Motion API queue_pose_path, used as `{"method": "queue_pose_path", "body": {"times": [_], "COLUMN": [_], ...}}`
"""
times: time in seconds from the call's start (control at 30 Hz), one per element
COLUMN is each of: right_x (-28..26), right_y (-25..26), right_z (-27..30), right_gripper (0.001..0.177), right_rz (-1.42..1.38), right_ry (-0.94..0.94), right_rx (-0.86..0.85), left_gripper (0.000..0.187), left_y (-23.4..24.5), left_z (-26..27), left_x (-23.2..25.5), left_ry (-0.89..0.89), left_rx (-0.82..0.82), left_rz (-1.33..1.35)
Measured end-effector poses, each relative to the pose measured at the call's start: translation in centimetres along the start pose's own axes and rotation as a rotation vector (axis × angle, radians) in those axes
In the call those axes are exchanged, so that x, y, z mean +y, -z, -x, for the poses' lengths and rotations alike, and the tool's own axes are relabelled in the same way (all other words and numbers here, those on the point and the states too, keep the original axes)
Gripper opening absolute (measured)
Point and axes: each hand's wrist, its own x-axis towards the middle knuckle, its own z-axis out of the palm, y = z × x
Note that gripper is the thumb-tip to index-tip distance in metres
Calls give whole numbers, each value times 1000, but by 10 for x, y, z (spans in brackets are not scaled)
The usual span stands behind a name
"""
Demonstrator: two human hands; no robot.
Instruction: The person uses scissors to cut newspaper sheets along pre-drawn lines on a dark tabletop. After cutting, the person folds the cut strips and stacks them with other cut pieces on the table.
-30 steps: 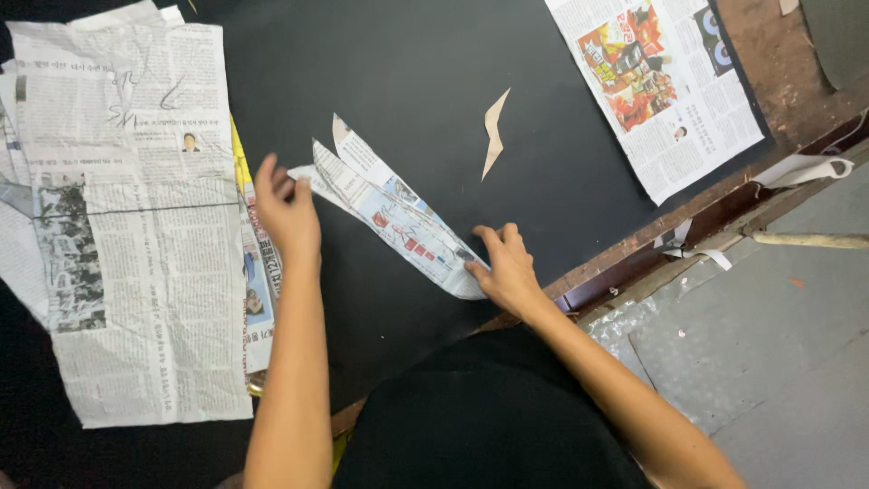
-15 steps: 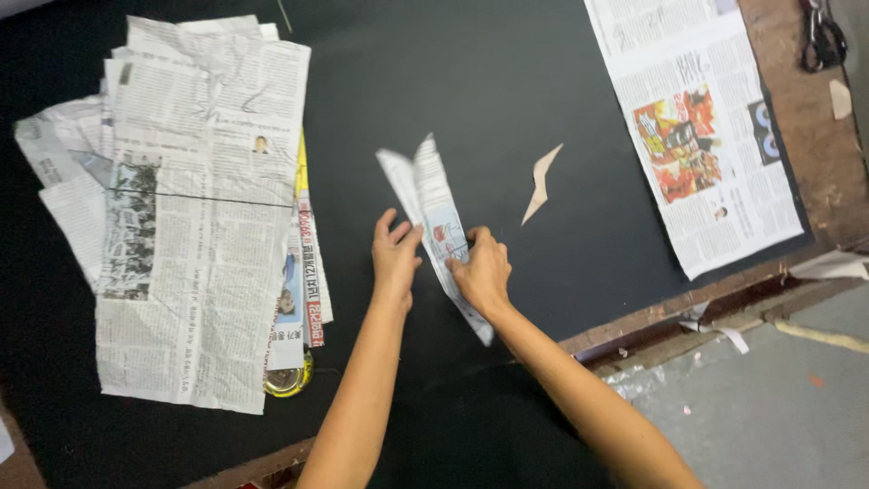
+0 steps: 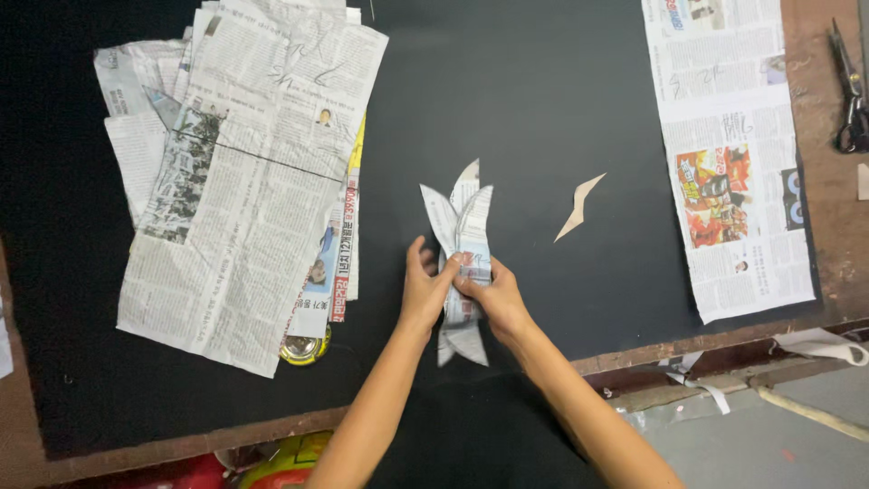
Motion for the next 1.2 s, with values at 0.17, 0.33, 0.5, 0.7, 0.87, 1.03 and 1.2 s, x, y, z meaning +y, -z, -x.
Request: {"method": "queue_pose_path", "body": {"times": [0.17, 0.33, 0.5, 0.7, 0.87, 1.03, 1.2], "right_x": [0, -2, 1, -31, -88, -122, -139], "right_y": [3, 17, 10, -23, -78, -190, -322], "right_z": [7, -14, -49, -78, -76, -83, -119], "right_gripper": [53, 47, 38, 27, 32, 46, 45], "right_rz": [-107, -186, -448, -428, -409, -153, -24], "right_ry": [-35, -191, -312, -26, 52, 133, 73], "right_rx": [-165, -212, -280, -246, -298, -511, -581], "left_gripper": [80, 78, 88, 91, 62, 62, 61], "left_y": [12, 14, 24, 64, 133, 261, 380], "left_z": [19, 25, 42, 64, 70, 53, 26], "left_x": [-4, -13, -7, 2, 12, 25, 30], "left_ry": [41, -167, -226, -49, -150, -214, -272], "left_rx": [-105, -116, -256, -287, -225, -71, 131], "left_rz": [231, 305, 385, 371, 310, 133, 146]}}
